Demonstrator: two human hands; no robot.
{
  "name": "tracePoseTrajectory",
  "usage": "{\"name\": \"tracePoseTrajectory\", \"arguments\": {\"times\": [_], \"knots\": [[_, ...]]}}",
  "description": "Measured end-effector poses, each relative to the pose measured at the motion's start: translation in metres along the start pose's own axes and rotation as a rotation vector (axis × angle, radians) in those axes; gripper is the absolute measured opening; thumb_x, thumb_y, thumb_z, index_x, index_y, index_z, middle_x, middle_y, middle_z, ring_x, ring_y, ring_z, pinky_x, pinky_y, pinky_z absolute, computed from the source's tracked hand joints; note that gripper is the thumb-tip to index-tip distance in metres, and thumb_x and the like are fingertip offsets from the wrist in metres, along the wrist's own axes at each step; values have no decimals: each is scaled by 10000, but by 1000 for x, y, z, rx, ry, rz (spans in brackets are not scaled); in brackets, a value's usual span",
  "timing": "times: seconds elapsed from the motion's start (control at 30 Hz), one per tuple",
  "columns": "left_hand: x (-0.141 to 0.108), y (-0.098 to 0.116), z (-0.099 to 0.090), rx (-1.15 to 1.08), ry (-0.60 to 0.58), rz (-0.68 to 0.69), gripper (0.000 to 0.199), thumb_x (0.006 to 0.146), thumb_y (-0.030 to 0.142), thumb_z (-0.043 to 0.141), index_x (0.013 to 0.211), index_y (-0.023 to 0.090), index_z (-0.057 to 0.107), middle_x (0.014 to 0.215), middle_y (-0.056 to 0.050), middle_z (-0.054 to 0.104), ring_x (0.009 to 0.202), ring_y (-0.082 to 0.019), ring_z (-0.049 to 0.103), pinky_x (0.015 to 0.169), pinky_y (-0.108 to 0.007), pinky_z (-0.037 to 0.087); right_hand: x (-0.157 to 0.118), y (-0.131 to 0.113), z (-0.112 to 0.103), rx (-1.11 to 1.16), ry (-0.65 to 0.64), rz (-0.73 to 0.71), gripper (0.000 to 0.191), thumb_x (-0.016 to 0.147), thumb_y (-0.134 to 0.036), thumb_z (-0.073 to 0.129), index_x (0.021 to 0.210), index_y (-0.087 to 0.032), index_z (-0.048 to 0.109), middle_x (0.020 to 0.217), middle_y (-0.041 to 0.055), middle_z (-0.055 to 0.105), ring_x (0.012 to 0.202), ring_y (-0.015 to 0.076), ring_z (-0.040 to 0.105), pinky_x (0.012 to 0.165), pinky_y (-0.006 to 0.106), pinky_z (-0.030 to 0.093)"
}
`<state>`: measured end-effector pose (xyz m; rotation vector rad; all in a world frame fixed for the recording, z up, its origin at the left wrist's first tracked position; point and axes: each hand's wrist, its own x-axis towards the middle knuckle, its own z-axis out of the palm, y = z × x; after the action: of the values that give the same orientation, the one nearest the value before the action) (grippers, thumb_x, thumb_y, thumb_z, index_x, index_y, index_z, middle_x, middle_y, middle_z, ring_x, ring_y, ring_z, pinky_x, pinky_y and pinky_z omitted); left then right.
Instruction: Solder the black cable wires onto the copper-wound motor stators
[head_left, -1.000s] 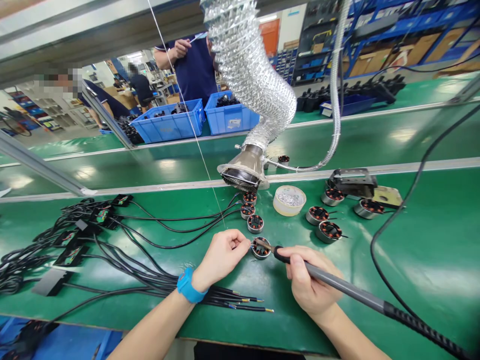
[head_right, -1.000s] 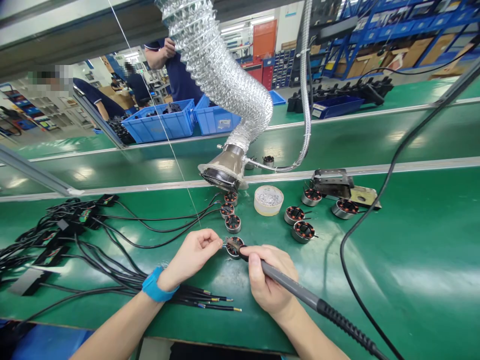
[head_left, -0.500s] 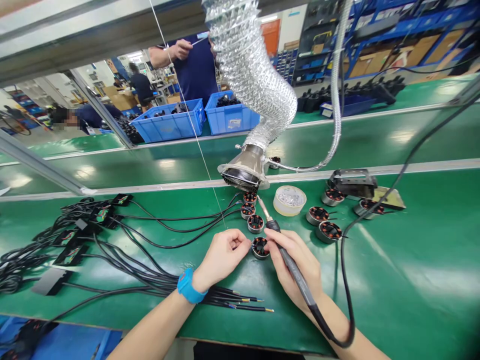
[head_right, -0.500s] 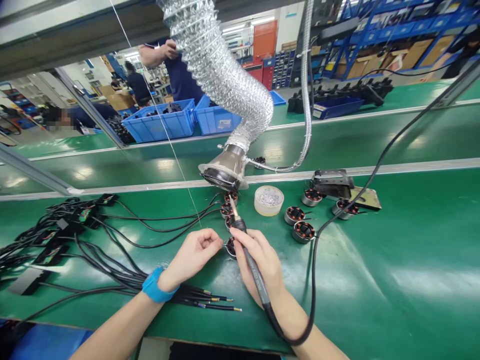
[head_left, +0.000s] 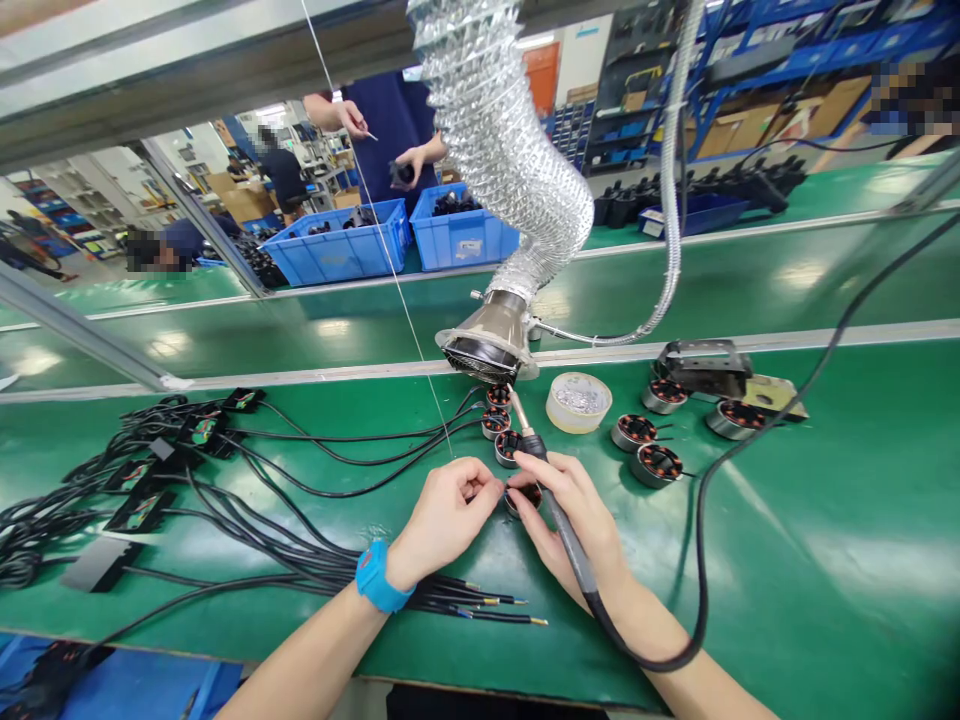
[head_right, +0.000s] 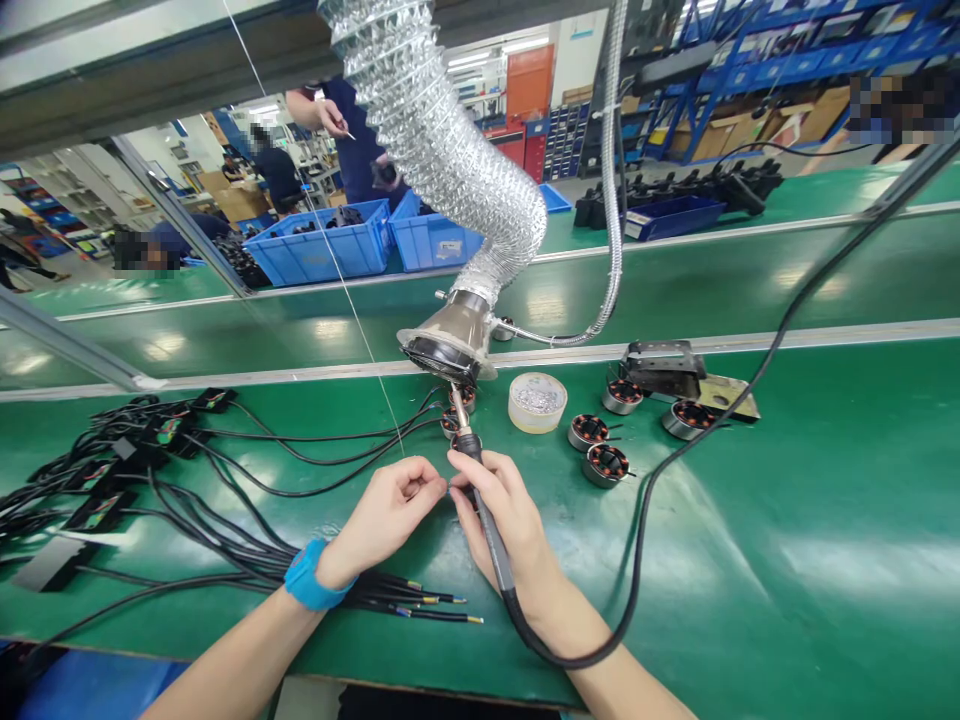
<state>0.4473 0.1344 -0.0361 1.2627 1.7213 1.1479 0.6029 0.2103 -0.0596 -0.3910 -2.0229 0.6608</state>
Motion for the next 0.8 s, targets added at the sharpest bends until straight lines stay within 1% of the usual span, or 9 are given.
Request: {"name": "tracePoseTrajectory", "arguments": {"times": [0.13, 0.2, 0.3, 0.43, 0.5, 0.53, 0.67, 0.73, 0.8], "knots": [[-2, 2, 0, 94, 32, 109, 278, 932, 319, 499, 733, 145, 586, 713, -6, 524, 663, -102, 438, 610, -216, 317, -2, 4, 5, -15, -33, -35, 510, 958, -50, 505, 1424, -253, 467, 1151, 95, 541, 1031, 156, 624, 938, 287, 547], [-2, 3, -1, 102, 34, 139, 240, 923, 262, 488, 730, 148, 577, 719, -4, 520, 679, -104, 446, 626, -217, 325, -3, 6, 7, -34, -63, -58, 525, 962, -39, 480, 1435, -267, 455, 1184, 98, 514, 1054, 156, 616, 940, 285, 542], [-2, 1, -1, 95, 26, 139, 145, 864, 202, 529, 735, 150, 571, 721, 5, 507, 668, -98, 444, 610, -211, 331, -5, 8, 9, -55, -115, -84, 547, 966, -32, 448, 1455, -276, 430, 1201, 102, 500, 1100, 174, 597, 953, 300, 537], [-2, 2, -3, 91, -3, 117, 89, 823, 189, 553, 753, 144, 584, 735, -1, 527, 679, -98, 474, 617, -203, 369, -8, 8, 10, -46, -103, -79, 553, 974, -45, 436, 1470, -289, 403, 1223, 106, 483, 1117, 183, 590, 966, 322, 532], [-3, 3, -4, 71, -48, 83, 96, 823, 209, 559, 774, 138, 600, 753, -11, 549, 664, -95, 493, 608, -202, 389, -9, 7, 8, -40, -93, -64, 543, 972, -48, 446, 1458, -288, 413, 1228, 106, 476, 1096, 176, 597, 951, 313, 534], [-3, 3, -5, 42, -87, 45, 110, 826, 231, 561, 802, 135, 609, 751, -12, 556, 634, -91, 498, 584, -202, 394, -10, 6, 7, -40, -90, -57, 529, 971, -50, 451, 1447, -280, 426, 1217, 105, 480, 1076, 172, 603, 935, 304, 537], [0, 4, -8, -153, -253, -145, 240, 834, 360, 586, 903, 130, 603, 630, 24, 521, 478, -77, 466, 476, -200, 398, -9, 3, 3, -46, -71, -34, 469, 970, -64, 460, 1405, -241, 465, 1114, 93, 504, 956, 151, 618, 846, 267, 550], [1, 5, -9, -217, -276, -167, 290, 827, 414, 613, 872, 128, 596, 569, 39, 491, 457, -71, 445, 464, -191, 390, -9, 3, 3, -40, -76, -28, 457, 970, -68, 459, 1396, -235, 470, 1096, 91, 508, 935, 147, 616, 836, 263, 545], [3, 5, -9, -254, -271, -169, 326, 823, 450, 631, 831, 127, 593, 531, 45, 476, 445, -63, 420, 450, -179, 354, -10, 3, 4, -30, -88, -26, 456, 969, -65, 458, 1393, -232, 471, 1098, 92, 507, 943, 147, 615, 843, 264, 539]]}}
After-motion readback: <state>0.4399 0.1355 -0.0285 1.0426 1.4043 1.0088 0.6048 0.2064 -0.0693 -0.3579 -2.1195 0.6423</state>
